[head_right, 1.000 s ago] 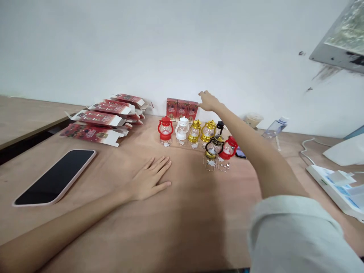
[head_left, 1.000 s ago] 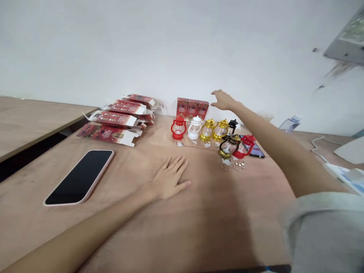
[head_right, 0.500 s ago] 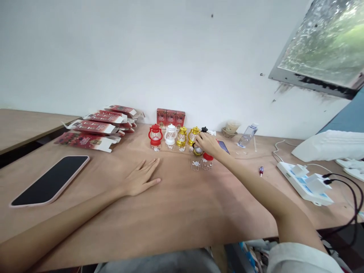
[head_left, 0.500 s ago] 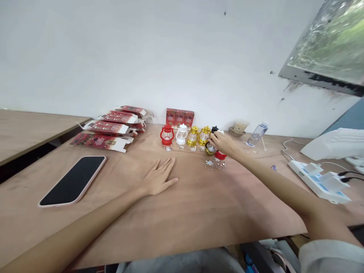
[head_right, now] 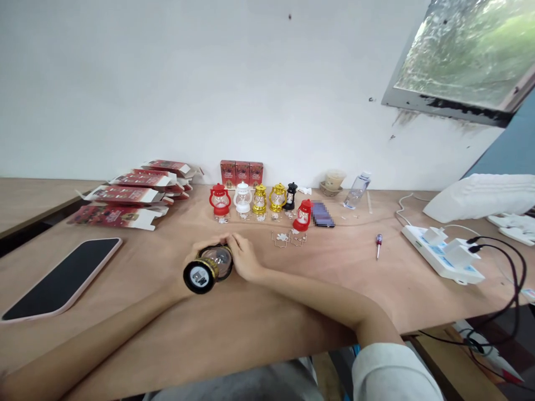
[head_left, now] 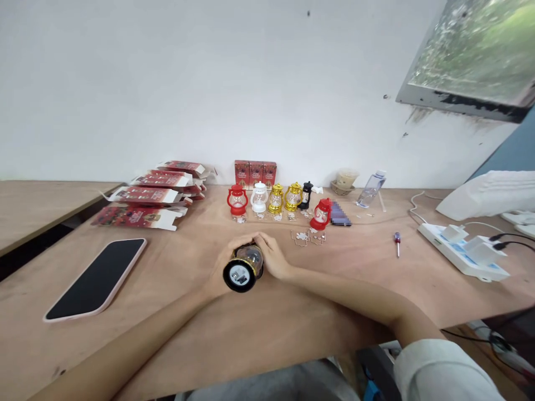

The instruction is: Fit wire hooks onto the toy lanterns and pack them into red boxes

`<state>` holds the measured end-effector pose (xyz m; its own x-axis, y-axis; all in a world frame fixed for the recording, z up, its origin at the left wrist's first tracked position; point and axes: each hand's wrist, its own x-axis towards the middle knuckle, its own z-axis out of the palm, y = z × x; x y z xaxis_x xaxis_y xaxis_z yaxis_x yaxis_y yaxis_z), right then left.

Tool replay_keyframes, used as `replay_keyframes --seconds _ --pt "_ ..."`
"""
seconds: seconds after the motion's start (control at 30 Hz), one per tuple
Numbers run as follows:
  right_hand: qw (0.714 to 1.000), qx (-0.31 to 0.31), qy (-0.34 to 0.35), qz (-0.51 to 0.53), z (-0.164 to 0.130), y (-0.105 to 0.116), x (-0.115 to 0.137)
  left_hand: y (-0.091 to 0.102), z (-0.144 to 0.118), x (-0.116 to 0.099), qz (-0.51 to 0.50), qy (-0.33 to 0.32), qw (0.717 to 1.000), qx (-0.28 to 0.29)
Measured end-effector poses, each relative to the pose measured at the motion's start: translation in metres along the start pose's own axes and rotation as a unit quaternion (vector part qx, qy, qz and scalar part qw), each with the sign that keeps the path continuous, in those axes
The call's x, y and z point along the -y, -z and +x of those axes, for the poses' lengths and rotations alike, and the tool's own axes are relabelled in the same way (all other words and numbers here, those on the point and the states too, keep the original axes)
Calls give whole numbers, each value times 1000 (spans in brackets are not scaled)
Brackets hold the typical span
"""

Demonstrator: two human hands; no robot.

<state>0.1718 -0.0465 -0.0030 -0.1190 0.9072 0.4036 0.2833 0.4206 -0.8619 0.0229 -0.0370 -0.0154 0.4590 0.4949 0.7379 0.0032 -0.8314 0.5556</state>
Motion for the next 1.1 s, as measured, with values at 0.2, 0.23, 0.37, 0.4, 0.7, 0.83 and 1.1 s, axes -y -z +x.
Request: replay_keyframes --seconds 0.2,0.23,0.37,0.4,0.7,0.83,1.1 --pt "902 -35 97 -420 -12 62 -19 5 7 -11 76 56 994 -52" --pt "884 -49 77 -459 -13 72 -25 5 8 -11 82 79 991 -68" --pt "855 -27 -13 -518 -13 91 -41 2 11 -6 97 135 977 -132" --pt "855 -8 -30 -518 -12 91 -43 2 11 -6 100 148 974 -141" --pt "885 60 -55 -458 -15 64 -42 5 14 0 83 213 964 -135" --pt "906 89 -18 -414 -14 40 -34 13 16 9 114 209 961 -141" --pt "921 -24 100 -376 -19 65 -26 22 19 15 146 207 958 -132"
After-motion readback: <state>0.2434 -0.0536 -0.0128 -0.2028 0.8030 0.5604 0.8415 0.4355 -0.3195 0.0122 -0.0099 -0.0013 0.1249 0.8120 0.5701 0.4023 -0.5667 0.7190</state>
